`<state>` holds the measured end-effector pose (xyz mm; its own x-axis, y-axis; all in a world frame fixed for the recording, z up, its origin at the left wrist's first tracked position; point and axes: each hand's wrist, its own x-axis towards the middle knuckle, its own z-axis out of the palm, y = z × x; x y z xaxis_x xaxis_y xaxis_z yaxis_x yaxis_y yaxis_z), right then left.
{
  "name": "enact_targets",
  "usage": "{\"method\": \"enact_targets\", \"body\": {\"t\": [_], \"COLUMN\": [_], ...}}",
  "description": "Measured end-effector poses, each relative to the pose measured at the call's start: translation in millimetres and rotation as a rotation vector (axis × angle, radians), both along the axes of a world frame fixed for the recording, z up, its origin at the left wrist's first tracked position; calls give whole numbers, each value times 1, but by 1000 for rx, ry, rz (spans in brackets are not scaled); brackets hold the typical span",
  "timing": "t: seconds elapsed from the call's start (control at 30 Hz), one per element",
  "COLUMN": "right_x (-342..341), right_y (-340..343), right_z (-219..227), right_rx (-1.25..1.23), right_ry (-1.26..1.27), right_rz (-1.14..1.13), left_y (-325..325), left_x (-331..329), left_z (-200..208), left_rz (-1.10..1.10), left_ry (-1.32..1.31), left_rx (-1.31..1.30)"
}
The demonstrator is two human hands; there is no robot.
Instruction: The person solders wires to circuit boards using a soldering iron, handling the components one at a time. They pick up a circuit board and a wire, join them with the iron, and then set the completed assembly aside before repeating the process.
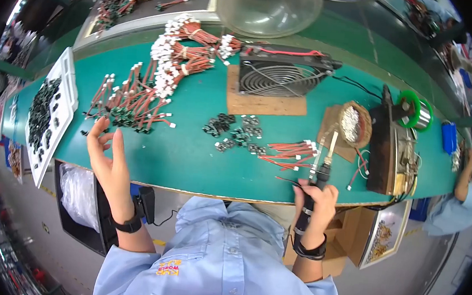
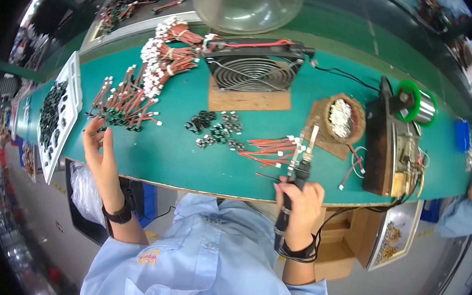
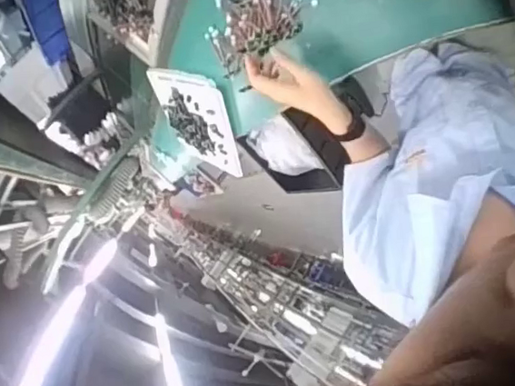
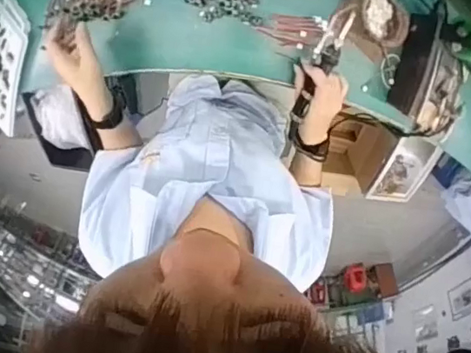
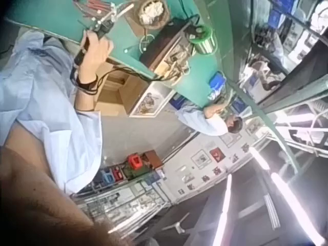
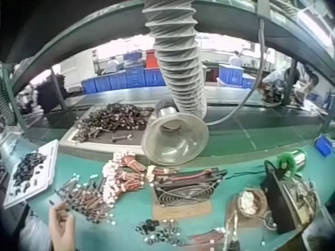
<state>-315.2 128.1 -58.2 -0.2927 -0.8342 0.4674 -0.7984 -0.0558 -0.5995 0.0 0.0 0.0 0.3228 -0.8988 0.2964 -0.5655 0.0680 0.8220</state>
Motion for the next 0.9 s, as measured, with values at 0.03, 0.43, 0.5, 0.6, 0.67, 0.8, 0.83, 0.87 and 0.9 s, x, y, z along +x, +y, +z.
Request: {"method": "enact_targets", "body": {"t": [0.03, 0.43, 0.5, 0.6, 0.67, 0.8, 0.83, 0.87, 0.9], "right_x": [6, 4, 13, 17, 17, 16, 17, 18, 19], "right_y": [-6, -14, -13, -10, -8, -2, -2, -1, -1], "right_z": [7, 15, 19, 36, 39, 39, 39, 40, 40], "right_rx": [-6, -42, -108, -129, -141, -116, -101, -85, -70], "right_ry": [39, 126, -167, -169, -169, -79, -142, -204, -267], "right_rz": [53, 244, 186, 296, 351, 438, 402, 368, 334], "left_y": [3, 42, 45, 51, 51, 51, 52, 52, 52], "left_x": [-8, -114, -124, -129, -133, -138, -141, -143, -144], "left_z": [6, 3, 3, 8, 9, 3, 3, 3, 3], "left_rz": [-70, -853, -861, -952, -989, -1043, -1069, -1091, -1108], "left_ry": [-53, -87, -23, 230, 358, 302, 259, 216, 171], "left_rx": [2, 184, 151, 458, 612, 709, 571, 432, 293]}}
